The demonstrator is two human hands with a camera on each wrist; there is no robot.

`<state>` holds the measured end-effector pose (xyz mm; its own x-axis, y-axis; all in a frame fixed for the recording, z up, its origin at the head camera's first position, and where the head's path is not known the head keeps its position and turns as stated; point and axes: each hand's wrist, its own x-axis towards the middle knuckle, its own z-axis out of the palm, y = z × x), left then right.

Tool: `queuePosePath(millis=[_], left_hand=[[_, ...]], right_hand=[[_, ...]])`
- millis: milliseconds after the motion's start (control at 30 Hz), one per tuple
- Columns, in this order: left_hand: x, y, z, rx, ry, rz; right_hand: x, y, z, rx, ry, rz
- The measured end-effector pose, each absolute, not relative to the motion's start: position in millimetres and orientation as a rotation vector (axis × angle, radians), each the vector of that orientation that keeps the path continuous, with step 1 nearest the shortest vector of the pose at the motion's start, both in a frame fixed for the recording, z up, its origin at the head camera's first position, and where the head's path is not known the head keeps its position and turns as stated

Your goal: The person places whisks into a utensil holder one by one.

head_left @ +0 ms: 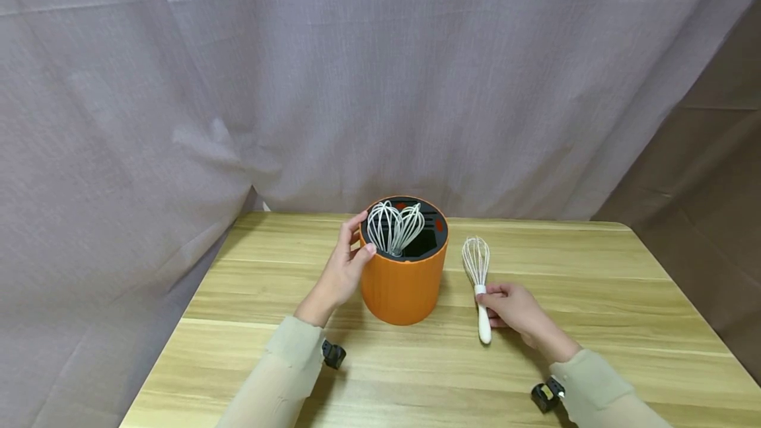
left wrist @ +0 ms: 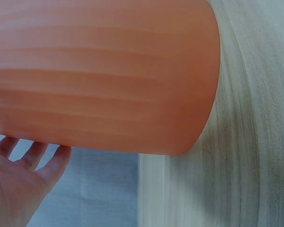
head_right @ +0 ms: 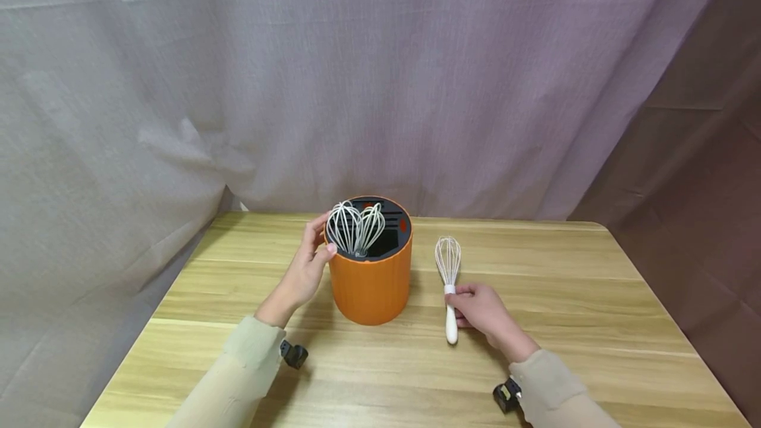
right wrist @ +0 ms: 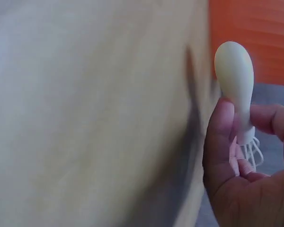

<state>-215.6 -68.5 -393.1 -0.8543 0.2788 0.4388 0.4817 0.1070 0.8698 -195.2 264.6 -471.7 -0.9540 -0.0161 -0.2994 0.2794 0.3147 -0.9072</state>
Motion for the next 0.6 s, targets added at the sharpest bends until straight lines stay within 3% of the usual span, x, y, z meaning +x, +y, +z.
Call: queuePosePath(millis=[333, 600], left_hand=[[-237.1, -68.7, -426.4, -0.743, -2.182, -1.826], [-231.9, -68.7, -416.9, -0.748, -2.206, -1.84]], right_hand=[[-202.6, 272.9, -433.1, 0.056, 2.356, -1.881], [-202.4, 268.7, -414.2, 0.013, 2.367, -1.928]])
